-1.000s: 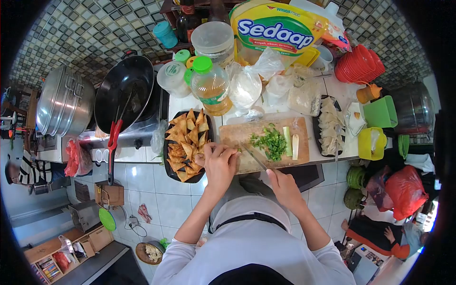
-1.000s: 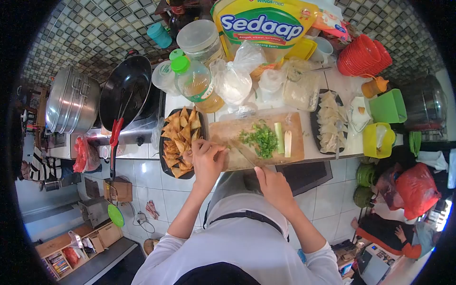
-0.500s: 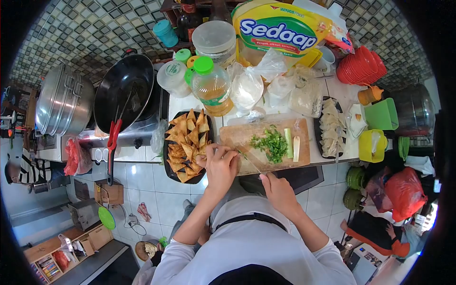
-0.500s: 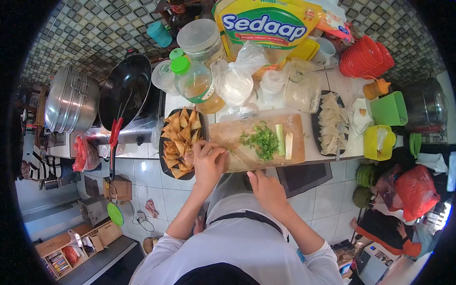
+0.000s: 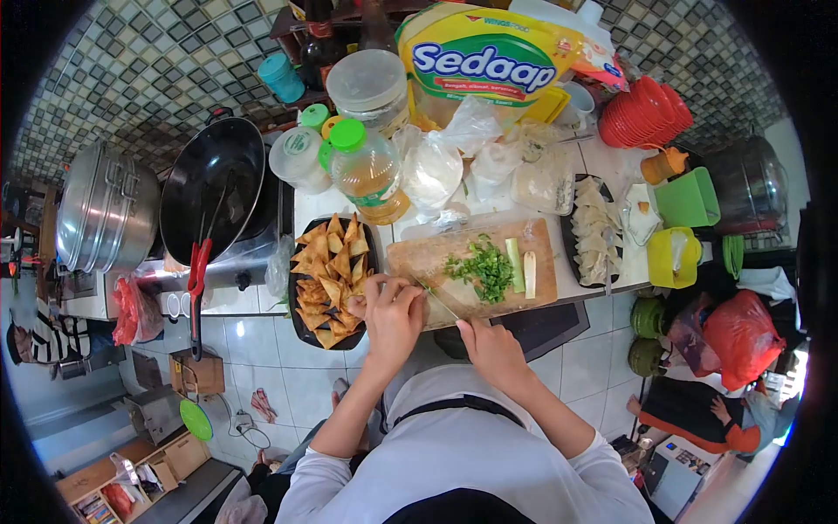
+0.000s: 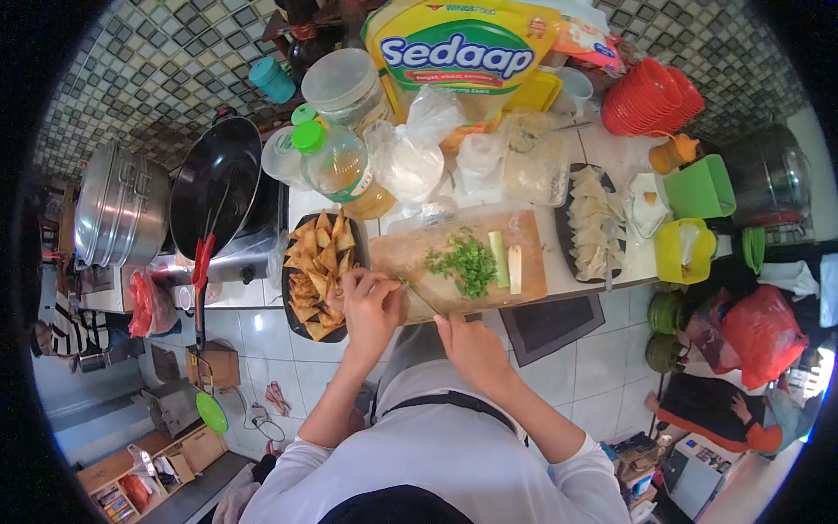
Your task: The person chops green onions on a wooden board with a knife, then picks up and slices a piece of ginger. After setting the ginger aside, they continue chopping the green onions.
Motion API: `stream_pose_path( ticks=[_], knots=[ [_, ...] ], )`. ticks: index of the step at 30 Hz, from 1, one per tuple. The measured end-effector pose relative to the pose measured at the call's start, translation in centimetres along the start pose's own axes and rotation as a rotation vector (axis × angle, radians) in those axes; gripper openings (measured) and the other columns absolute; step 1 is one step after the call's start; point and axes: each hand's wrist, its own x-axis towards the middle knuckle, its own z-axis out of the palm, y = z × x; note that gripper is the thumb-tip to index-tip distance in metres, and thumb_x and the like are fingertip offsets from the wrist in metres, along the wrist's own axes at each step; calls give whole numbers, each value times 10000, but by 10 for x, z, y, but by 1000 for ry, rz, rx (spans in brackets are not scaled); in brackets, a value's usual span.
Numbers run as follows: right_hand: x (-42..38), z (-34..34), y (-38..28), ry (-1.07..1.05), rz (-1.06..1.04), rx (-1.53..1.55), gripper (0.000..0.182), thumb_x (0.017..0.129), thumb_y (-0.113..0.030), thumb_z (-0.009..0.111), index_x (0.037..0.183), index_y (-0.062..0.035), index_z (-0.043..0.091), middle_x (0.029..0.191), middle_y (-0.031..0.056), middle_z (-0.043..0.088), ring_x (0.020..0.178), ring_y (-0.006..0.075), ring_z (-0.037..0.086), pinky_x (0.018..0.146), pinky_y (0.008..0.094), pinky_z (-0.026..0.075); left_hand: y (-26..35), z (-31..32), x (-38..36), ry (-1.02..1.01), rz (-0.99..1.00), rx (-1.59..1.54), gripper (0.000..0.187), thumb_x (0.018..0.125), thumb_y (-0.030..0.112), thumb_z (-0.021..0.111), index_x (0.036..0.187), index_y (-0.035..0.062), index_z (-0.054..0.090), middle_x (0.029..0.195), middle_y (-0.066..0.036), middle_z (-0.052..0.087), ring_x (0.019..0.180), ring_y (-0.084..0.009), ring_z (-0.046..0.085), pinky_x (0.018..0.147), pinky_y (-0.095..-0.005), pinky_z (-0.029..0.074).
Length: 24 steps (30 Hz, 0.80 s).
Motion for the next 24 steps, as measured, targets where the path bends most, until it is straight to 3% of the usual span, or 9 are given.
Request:
stream_pose_path(
  ticks=[6,13,18,24],
  knots=[
    [-9,-20,1,29,14,70,423,983,-379,396,891,-10,582,641,252,604,619,444,609,560,529,494,0,2,0,34,14,14,111,680,41,736,770,60,673,845,-39,627,920,-292,516,775,-397,412],
    [-10,-19,11,19,41,60,428,975,-388,412,875,-19,605,664,255,613,628,453,606,576,528,497,0,2,-3,25,3,21,114,690,67,741,784,60,677,853,-35,620,950,-295,515,812,-425,337],
    [-15,-22,5,87,62,43,420,967,-380,441,815,-24,607,619,232,605,599,435,607,549,511,497,-3,5,-4,22,0,-15,111,697,54,730,790,44,670,852,-53,615,937,-305,517,777,-409,407],
    [-16,-20,19,94,-14,74,380,945,-380,498,858,-27,608,602,214,603,588,410,613,530,475,491,-4,3,-4,32,46,-19,114,705,56,724,799,41,661,844,-64,611,928,-307,519,773,-396,432]
  ],
)
